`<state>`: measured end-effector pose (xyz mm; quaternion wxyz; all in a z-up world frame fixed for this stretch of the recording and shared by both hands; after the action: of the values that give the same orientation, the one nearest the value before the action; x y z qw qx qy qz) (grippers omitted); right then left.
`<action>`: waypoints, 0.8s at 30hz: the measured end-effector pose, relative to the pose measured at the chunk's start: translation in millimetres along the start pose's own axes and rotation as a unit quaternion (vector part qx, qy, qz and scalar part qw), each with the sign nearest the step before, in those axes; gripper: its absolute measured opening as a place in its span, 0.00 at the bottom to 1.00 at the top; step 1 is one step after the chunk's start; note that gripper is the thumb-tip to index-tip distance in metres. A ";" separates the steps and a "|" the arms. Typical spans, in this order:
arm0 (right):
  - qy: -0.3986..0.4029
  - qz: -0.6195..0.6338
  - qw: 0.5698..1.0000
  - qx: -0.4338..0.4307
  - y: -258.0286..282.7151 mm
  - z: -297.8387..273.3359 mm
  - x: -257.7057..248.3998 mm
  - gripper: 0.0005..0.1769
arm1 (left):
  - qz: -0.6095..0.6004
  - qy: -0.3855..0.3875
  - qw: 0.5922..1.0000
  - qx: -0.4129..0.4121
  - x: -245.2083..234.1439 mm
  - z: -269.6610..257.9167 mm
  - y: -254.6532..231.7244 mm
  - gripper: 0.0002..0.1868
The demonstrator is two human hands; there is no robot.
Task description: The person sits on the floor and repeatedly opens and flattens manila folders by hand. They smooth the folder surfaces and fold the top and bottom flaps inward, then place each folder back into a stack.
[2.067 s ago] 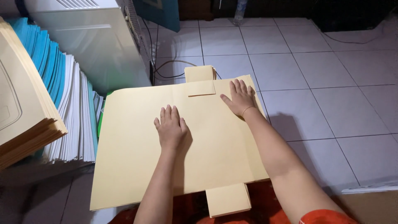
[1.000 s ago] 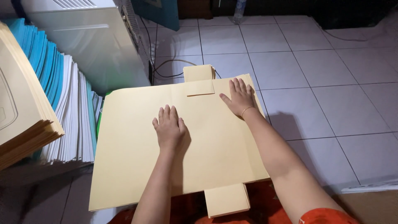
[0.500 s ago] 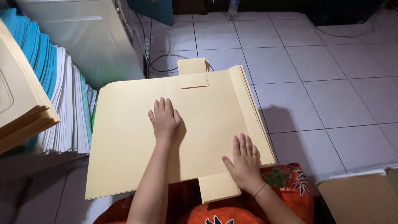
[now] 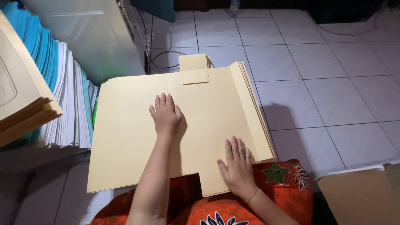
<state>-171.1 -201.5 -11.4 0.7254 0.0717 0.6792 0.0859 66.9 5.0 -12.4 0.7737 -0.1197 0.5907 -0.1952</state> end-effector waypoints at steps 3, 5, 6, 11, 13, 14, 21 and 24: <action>-0.017 -0.007 1.000 0.019 1.9 -2.7 5.5 0.44 | 0.015 0.012 1.000 -0.006 4.7 2.5 1.4 0.32; -0.070 -0.123 0.989 -0.042 27.5 -0.6 12.8 0.45 | 0.016 0.002 1.000 -0.002 5.0 1.5 1.9 0.32; -0.125 -0.236 0.958 -0.102 45.2 -1.6 15.3 0.47 | 0.018 -0.008 1.000 0.002 4.2 1.1 1.3 0.31; 0.042 -0.012 0.974 -0.221 86.7 1.2 6.9 0.40 | 0.021 -0.007 1.000 0.003 6.8 1.6 3.3 0.31; 0.046 -0.001 0.976 -0.214 76.8 -1.0 -1.3 0.39 | 0.020 -0.008 1.000 0.002 5.9 1.6 2.9 0.31; 0.079 0.003 0.988 -0.132 59.6 0.1 -1.4 0.40 | 0.016 0.003 1.000 -0.001 4.9 1.3 2.0 0.31; 0.024 0.007 0.999 0.032 8.6 -10.5 2.1 0.45 | 0.006 0.008 1.000 -0.008 -7.2 -2.7 -6.5 0.31; 0.113 -0.015 0.991 -0.068 55.2 -3.3 1.7 0.44 | 0.013 0.008 1.000 -0.008 0.8 -0.3 -1.3 0.31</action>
<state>-175.7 -147.4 -1.1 0.6482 0.0016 0.7506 0.1281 66.6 3.5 -12.6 0.7707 -0.1166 0.5996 -0.1813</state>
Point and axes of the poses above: each hand's wrist, its own z-axis towards the middle knuckle, its own x-axis out of the palm, y = z × x, the point moved 6 cm from there along z, towards the middle knuckle, and after that the axes turned 3 degrees about y, right-handed, at the moved point
